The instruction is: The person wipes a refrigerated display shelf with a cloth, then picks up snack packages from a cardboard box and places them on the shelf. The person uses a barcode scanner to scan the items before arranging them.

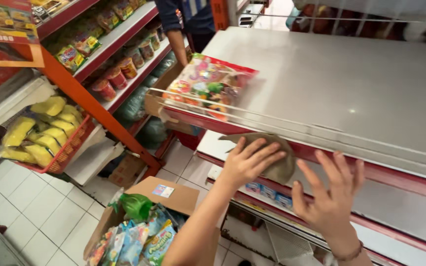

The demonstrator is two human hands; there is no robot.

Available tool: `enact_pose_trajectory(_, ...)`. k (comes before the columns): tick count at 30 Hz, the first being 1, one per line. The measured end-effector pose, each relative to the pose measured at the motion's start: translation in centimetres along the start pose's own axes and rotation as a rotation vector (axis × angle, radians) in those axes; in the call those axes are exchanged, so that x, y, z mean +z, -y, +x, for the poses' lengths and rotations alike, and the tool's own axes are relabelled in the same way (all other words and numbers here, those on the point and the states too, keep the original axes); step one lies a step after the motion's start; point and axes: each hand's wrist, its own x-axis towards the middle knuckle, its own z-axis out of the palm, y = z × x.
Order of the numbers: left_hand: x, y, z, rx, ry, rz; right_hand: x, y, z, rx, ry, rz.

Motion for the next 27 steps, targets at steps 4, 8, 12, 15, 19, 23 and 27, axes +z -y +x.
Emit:
enact_pose_trajectory(4, -0.3, 6.8, -5.1, -0.058, -0.009, -0.007, 4.8, 2.7, 1.1, -0.033, 0.097, -0.042)
enact_pose_trajectory(8, 0.1, 11.3, -8.8, -0.147, -0.026, -0.009, 8.0, 4.7, 1.8, -0.064, 0.147, -0.058)
enact_pose_trajectory(12, 0.9, 14.1, -12.6, -0.406, -0.087, 0.056, 10.7, 5.2, 1.9, -0.065, 0.242, -0.177)
enact_pose_trajectory(15, 1.8, 13.5, -13.9, -0.611, -0.109, -0.010, 11.5, 4.3, 1.3, -0.059, 0.279, -0.226)
enact_pose_trajectory(19, 3.8, 7.7, -10.3, -0.629, -0.382, -0.333, 11.9, 3.9, 0.7, -0.030, 0.256, -0.197)
enact_pose_trajectory(23, 3.2, 5.8, -8.0, -0.421, -0.206, -0.275, 12.2, 3.7, 0.7, -0.025, 0.255, -0.211)
enact_pose_trajectory(27, 1.3, 6.8, -6.8, -0.815, -0.418, -0.413, 11.9, 3.8, 0.6, -0.038, 0.259, -0.238)
